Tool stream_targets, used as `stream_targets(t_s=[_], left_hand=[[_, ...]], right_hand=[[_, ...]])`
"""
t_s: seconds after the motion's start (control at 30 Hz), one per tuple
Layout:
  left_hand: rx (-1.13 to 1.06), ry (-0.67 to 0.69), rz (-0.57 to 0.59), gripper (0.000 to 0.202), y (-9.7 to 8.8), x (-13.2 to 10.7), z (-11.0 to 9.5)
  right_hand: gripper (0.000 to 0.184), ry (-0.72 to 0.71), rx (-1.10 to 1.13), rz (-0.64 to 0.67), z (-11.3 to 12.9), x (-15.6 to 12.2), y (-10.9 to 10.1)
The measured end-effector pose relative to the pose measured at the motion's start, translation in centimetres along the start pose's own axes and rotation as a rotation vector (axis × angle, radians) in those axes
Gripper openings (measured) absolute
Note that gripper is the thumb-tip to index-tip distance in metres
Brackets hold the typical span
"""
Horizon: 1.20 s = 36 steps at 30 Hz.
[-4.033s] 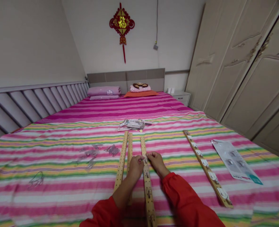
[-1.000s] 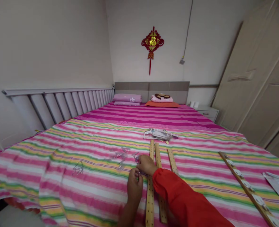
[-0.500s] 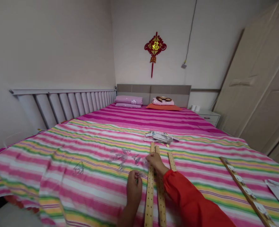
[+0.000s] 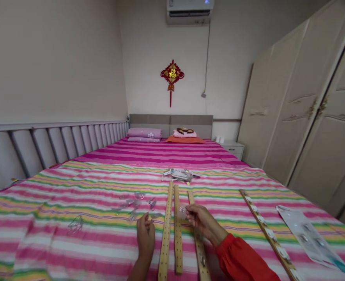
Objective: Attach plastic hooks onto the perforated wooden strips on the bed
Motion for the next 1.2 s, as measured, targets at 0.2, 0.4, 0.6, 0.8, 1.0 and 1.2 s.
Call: stream_targets(t_s=[0.2, 0.4, 0.6, 0.8, 1.0, 1.2], left_hand=[[0.033, -0.049, 0.112, 0.028, 0.2, -1.6, -4.0], [-0.114, -0.032, 0.552, 0.022, 3.9, -7.2, -12.7], [-0.116, 0.066, 0.606, 0.017, 4.4, -8.9, -16.2], [-0.087, 0.073, 0.663, 0.017, 4.8, -9.8, -16.6], [-0.09, -0.102, 0.694, 0.022, 5.6, -10.9, -14.9], [-0.117, -0.24, 0.655, 0.025, 7.1, -11.3, -13.2]], right_hand=[[0.012, 0.161, 0.155, 0.048, -1.5, -3.4, -3.3], [0.01, 0.279, 0.335, 0.145, -3.6, -6.5, -4.1], [0.01, 0.412, 0.541, 0.234, -5.3, -9.0, -3.4], [0.006, 0.461, 0.57, 0.227, -6.1, -9.7, -3.7], [0.006, 0.444, 0.534, 0.214, -6.0, -9.9, -4.2], [0.015, 0.197, 0.248, 0.052, -5.0, -8.6, -6.3]])
Point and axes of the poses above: each hand's wrist, its own x-axis towards the middle knuckle, its own y-axis out of the palm, z = x × y, the point moved 9 cm from there along x, towards the middle knuckle, and after that the axes turned 12 degrees about -z, right-handed, at the moved point
